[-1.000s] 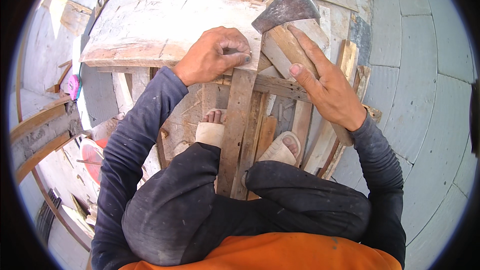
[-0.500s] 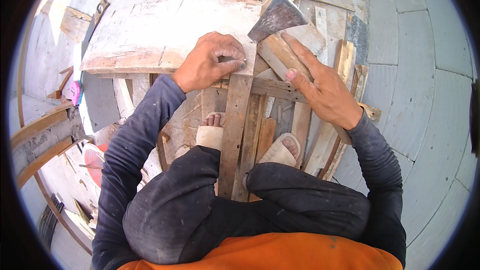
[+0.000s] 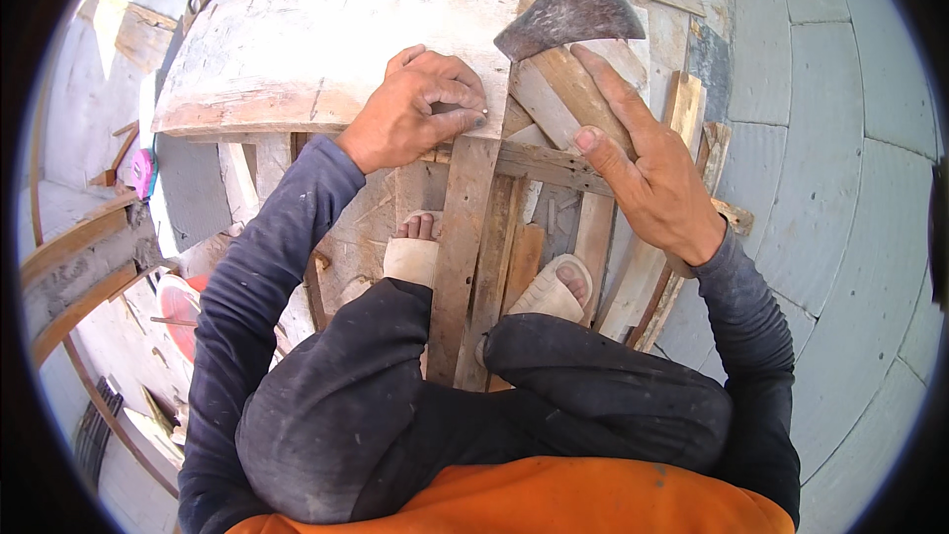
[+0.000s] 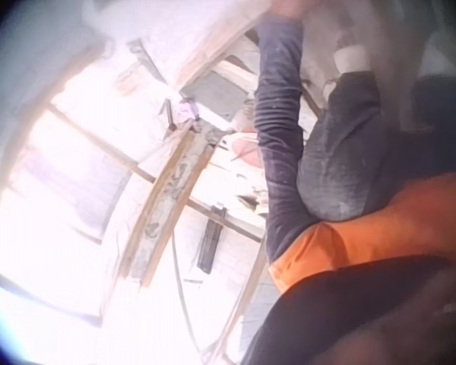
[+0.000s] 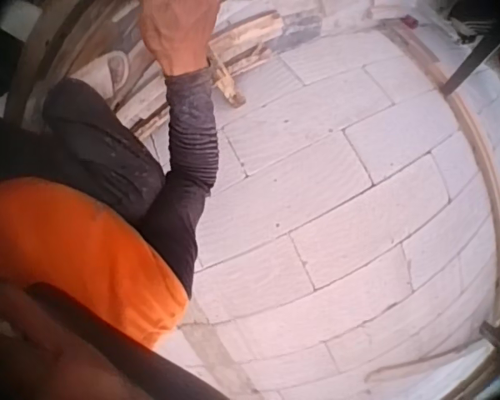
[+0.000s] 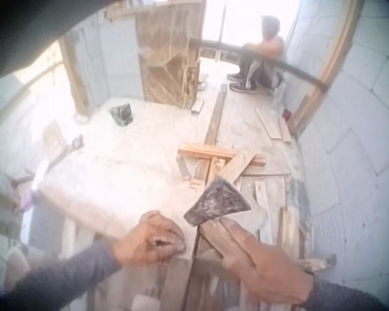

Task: The person constructs a wooden frame by aligning wooden planks and driving nails into them using a small axe.

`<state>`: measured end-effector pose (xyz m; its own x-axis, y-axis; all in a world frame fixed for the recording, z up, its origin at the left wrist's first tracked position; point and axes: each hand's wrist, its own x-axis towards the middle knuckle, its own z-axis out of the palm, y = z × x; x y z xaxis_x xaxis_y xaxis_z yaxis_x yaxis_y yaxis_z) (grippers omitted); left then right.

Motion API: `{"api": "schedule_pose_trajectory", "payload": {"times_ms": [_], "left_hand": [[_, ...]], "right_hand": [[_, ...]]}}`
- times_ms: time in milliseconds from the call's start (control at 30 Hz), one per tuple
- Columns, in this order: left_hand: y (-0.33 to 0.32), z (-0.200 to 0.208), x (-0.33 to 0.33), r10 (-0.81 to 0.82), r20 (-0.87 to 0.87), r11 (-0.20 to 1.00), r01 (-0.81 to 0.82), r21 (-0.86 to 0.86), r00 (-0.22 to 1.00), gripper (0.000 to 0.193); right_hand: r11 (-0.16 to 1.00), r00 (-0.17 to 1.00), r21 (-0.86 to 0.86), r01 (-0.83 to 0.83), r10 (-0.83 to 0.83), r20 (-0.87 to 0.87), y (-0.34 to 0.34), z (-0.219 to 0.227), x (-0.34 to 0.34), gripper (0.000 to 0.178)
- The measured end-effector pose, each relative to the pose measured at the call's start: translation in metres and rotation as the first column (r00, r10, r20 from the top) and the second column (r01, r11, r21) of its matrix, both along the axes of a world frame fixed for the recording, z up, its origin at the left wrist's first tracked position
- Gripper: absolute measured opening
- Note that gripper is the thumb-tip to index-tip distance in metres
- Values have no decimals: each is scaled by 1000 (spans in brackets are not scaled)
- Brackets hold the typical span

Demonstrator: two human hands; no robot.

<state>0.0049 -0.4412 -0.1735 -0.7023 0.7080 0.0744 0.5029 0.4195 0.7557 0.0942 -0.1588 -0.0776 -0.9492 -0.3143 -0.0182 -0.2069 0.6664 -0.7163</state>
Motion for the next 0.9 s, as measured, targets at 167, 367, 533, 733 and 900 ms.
{"api": "schedule_pose_trajectory", "payload": {"times_ms": [167,367,533,733,900], "left_hand": [[3,1,0,4,-10,1000,-4,-30,1000,14],[-1,-16,10,-45,-180,998,37,-51,983,16],[-1,-20,16,-35,-242,999,27,-33,970,17],[-1,-21,15,-21,-302,1000,20,-8,953,12],[1,-24,16,-19,-289,1000,23,11,957,12]], "right_hand": [[982,995,178,-66,52,83,1,-6,13,63],[993,999,112,-26,20,51,0,-8,12,62],[995,991,92,44,-55,124,-2,-16,22,52],[979,999,205,17,-11,-33,2,-35,34,46],[988,985,149,-33,57,-161,7,-53,40,46]]}}
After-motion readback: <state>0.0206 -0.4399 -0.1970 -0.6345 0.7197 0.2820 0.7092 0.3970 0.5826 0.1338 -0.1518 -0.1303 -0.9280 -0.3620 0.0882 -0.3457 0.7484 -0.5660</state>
